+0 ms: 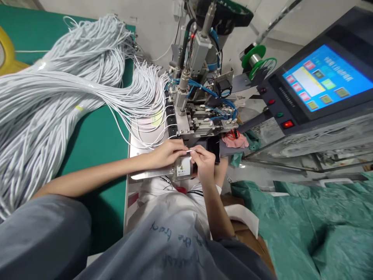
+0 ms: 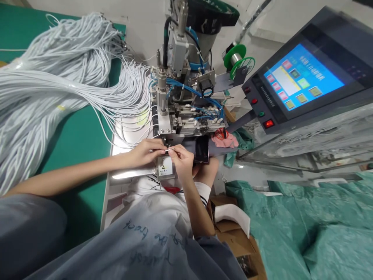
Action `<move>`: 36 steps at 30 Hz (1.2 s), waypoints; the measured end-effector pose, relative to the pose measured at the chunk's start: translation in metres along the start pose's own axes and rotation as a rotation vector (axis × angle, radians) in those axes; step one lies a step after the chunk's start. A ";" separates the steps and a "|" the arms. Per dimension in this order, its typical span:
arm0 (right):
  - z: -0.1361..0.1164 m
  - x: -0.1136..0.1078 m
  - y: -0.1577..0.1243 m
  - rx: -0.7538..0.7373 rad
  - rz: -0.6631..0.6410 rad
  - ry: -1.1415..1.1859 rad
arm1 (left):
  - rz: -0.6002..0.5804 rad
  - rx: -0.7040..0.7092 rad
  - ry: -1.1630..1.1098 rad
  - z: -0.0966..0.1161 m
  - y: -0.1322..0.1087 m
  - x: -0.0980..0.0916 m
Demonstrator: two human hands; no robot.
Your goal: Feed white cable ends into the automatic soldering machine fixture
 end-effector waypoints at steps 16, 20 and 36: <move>0.012 0.008 0.001 0.018 0.097 0.071 | 0.039 0.065 0.123 0.005 0.000 -0.004; -0.005 0.006 -0.002 -0.117 0.159 -0.246 | -0.031 0.101 0.314 0.006 -0.001 -0.004; 0.018 0.001 0.014 -0.080 0.103 -0.287 | -0.107 -0.029 0.351 -0.014 -0.001 0.011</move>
Point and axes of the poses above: each hand's wrist, its own y-axis towards the middle knuckle, its own x-axis out of the palm, z = x × y, the point moved 5 cm from there along y, towards the middle knuckle, and after that the axes turned 7 degrees about -z, right-handed, at the moved point
